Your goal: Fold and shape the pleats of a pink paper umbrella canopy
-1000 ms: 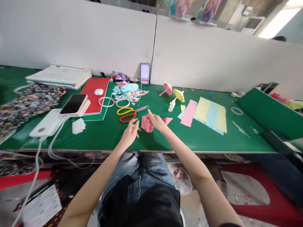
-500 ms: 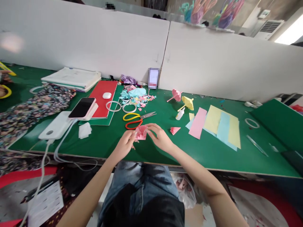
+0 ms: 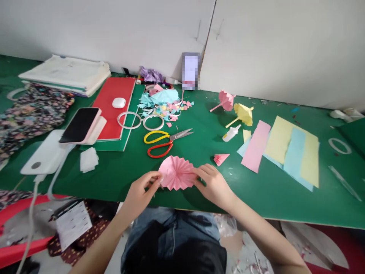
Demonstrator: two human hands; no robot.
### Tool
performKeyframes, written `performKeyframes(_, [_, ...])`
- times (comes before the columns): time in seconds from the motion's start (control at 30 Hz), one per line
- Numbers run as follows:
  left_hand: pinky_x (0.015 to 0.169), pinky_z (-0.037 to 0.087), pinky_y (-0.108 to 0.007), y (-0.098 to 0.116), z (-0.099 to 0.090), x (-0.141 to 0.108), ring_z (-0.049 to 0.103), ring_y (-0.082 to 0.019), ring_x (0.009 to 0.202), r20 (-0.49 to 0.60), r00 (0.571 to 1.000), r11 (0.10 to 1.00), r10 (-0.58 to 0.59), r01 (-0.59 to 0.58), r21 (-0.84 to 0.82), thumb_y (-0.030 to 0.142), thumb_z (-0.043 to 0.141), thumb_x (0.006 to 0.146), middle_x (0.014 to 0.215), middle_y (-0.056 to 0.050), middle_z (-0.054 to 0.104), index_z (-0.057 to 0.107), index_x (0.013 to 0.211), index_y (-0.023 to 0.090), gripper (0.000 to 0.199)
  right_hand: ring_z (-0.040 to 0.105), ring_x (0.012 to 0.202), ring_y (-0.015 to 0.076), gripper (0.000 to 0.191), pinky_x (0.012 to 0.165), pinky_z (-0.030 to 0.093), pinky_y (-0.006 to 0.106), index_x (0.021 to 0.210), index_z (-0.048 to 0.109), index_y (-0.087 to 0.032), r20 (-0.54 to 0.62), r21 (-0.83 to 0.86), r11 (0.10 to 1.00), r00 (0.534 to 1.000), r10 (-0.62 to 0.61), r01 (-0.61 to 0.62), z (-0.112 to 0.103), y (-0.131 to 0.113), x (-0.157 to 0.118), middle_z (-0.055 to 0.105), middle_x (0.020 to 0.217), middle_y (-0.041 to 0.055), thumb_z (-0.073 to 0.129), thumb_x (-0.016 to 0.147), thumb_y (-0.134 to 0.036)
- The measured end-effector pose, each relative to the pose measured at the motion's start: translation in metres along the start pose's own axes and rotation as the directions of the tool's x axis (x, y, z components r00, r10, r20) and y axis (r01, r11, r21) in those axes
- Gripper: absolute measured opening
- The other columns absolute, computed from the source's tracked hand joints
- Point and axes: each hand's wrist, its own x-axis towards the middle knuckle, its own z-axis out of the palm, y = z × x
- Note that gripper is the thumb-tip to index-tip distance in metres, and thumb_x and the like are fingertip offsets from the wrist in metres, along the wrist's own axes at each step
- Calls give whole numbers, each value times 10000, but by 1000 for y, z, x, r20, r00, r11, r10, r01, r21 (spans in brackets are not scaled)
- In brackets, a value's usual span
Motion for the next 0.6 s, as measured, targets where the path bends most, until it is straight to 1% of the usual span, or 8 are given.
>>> performKeyframes(0.1, [522, 516, -228, -1, 0, 5, 630, -181, 773, 31, 998, 997, -47, 49, -62, 365, 514, 837, 886, -50, 639, 569, 959, 202, 211, 551, 763, 237, 293, 693, 514, 395, 1122, 582, -166, 16, -7, 999, 999, 40, -39, 4, 4, 0, 634, 826, 86, 586, 829, -168])
performKeyframes(0.2, [569, 518, -238, -2, -3, 9, 624, -159, 751, 94, 994, 993, -61, 69, -94, 335, 534, 832, 910, -35, 620, 508, 1073, 223, 267, 555, 804, 255, 458, 719, 530, 427, 1247, 503, -175, 37, 2, 997, 997, 73, -73, 5, 8, 2, 610, 889, 96, 629, 813, -248])
performKeyframes(0.3, [645, 511, -255, -4, -7, 12, 609, -135, 712, 140, 988, 997, -64, 69, -37, 326, 539, 839, 884, -16, 603, 467, 1147, 234, 329, 556, 839, 256, 561, 745, 538, 435, 1316, 443, -195, 69, 38, 994, 992, 101, -104, 5, 12, 4, 574, 924, 95, 636, 811, -344])
performKeyframes(0.37, [639, 496, -250, -4, -11, 15, 590, -128, 706, 158, 986, 998, -61, 58, 23, 323, 532, 846, 912, -19, 599, 447, 1194, 244, 366, 554, 861, 252, 606, 767, 539, 437, 1338, 424, -204, 86, 62, 990, 989, 120, -125, 5, 14, 5, 550, 950, 97, 639, 804, -393])
performKeyframes(0.4, [627, 488, -244, -4, -12, 16, 581, -127, 714, 166, 985, 997, -55, 47, 54, 316, 524, 851, 953, -27, 599, 428, 1226, 255, 392, 553, 875, 252, 628, 776, 539, 440, 1346, 417, -208, 94, 70, 988, 987, 130, -137, 4, 15, 5, 538, 970, 101, 642, 797, -414])
performKeyframes(0.47, [628, 481, -237, -4, -16, 18, 577, -138, 788, 183, 983, 993, -35, 14, 115, 296, 507, 862, 1090, -51, 581, 381, 1294, 281, 450, 552, 907, 253, 672, 790, 540, 442, 1364, 396, -218, 107, 92, 982, 982, 156, -166, 4, 16, 6, 513, 1025, 112, 648, 784, -448])
performKeyframes(0.53, [663, 485, -239, -3, -19, 20, 575, -162, 904, 206, 978, 988, -12, -20, 154, 286, 494, 871, 1229, -72, 534, 342, 1341, 301, 495, 554, 942, 254, 713, 799, 544, 442, 1381, 371, -235, 110, 121, 972, 976, 189, -202, 4, 17, 6, 484, 1101, 126, 656, 771, -468])
performKeyframes(0.6, [725, 495, -254, -1, -21, 23, 572, -180, 975, 234, 972, 987, -13, -25, 159, 299, 491, 878, 1294, -78, 507, 319, 1369, 314, 520, 559, 974, 254, 759, 808, 546, 443, 1396, 340, -264, 119, 162, 957, 968, 222, -240, 4, 18, 6, 446, 1202, 134, 681, 749, -464])
